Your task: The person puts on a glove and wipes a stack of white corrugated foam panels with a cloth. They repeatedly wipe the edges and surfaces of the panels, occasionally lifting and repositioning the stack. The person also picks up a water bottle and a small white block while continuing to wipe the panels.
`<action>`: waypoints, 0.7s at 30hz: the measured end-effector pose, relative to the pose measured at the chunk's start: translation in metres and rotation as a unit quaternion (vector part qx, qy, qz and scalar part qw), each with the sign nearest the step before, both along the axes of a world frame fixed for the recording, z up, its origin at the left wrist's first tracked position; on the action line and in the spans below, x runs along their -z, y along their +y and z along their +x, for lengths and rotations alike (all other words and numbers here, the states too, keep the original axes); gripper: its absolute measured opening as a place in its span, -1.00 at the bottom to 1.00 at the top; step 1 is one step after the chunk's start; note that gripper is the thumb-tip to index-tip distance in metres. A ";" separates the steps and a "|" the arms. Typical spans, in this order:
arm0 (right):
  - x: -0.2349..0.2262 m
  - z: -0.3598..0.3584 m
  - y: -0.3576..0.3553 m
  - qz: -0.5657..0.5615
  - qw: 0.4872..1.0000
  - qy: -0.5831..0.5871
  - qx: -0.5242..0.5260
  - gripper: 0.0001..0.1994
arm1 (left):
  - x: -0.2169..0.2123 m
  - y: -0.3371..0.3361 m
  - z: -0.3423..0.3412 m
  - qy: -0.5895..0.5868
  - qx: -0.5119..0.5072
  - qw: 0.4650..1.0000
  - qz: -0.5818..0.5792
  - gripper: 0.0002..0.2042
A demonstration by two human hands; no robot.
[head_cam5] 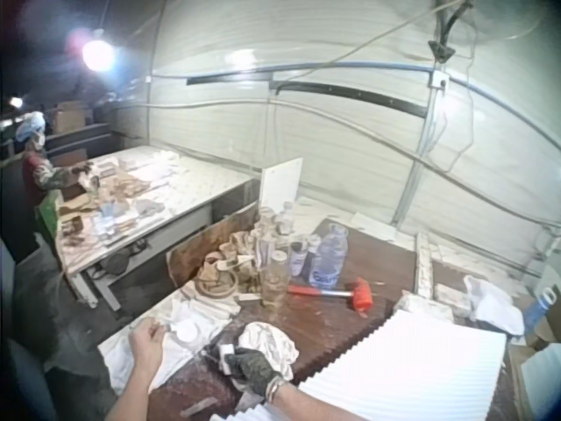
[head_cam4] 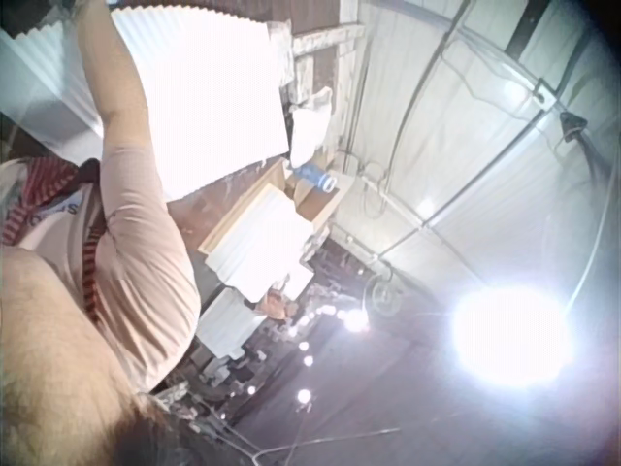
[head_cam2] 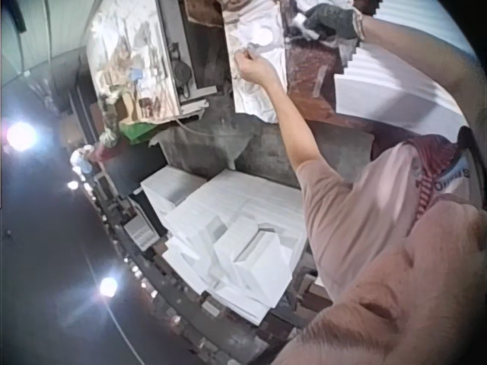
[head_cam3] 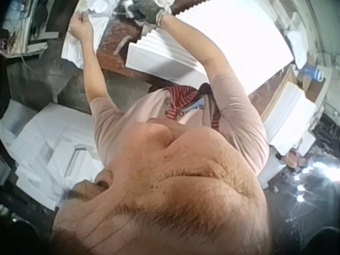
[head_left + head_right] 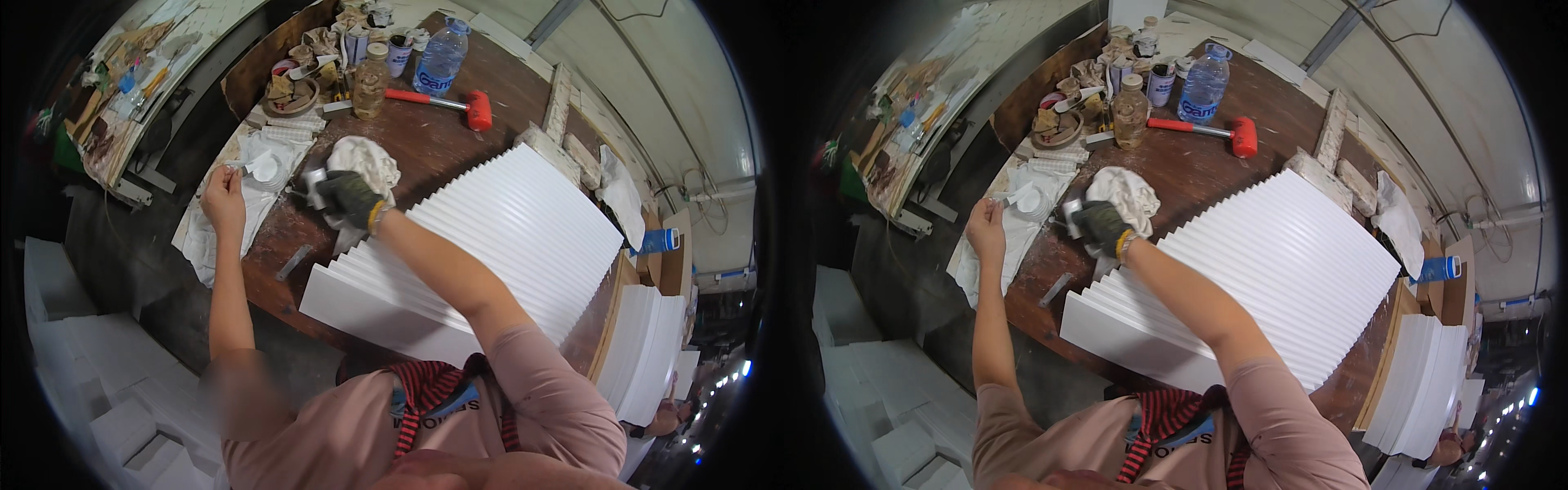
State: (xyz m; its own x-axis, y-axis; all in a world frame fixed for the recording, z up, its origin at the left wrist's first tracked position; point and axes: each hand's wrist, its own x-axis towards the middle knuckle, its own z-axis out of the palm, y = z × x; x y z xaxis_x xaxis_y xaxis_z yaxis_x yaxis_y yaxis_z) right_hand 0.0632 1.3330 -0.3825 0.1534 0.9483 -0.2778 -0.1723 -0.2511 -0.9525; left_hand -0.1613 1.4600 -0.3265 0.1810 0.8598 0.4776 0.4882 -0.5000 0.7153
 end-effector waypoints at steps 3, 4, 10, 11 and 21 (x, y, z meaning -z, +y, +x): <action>0.000 0.051 -0.016 0.097 0.989 -0.105 0.039 -0.89 | -0.005 -0.001 -0.004 0.089 0.009 0.993 0.077 -0.89; -0.009 0.063 -0.024 0.105 0.991 -0.033 0.077 -0.88 | -0.007 0.000 -0.004 0.134 0.006 0.987 0.092 -0.90; -0.068 0.032 -0.029 -0.038 0.953 0.258 0.151 -0.76 | -0.014 0.006 0.018 0.327 0.033 0.939 0.102 -0.91; -0.074 0.023 -0.025 -0.080 0.953 0.260 0.135 -0.75 | -0.014 0.007 0.021 0.343 0.034 0.934 0.091 -0.91; -0.064 -0.014 0.000 -0.076 0.963 0.257 0.018 -0.67 | 0.017 0.017 -0.007 0.071 -0.029 0.997 -0.012 -0.87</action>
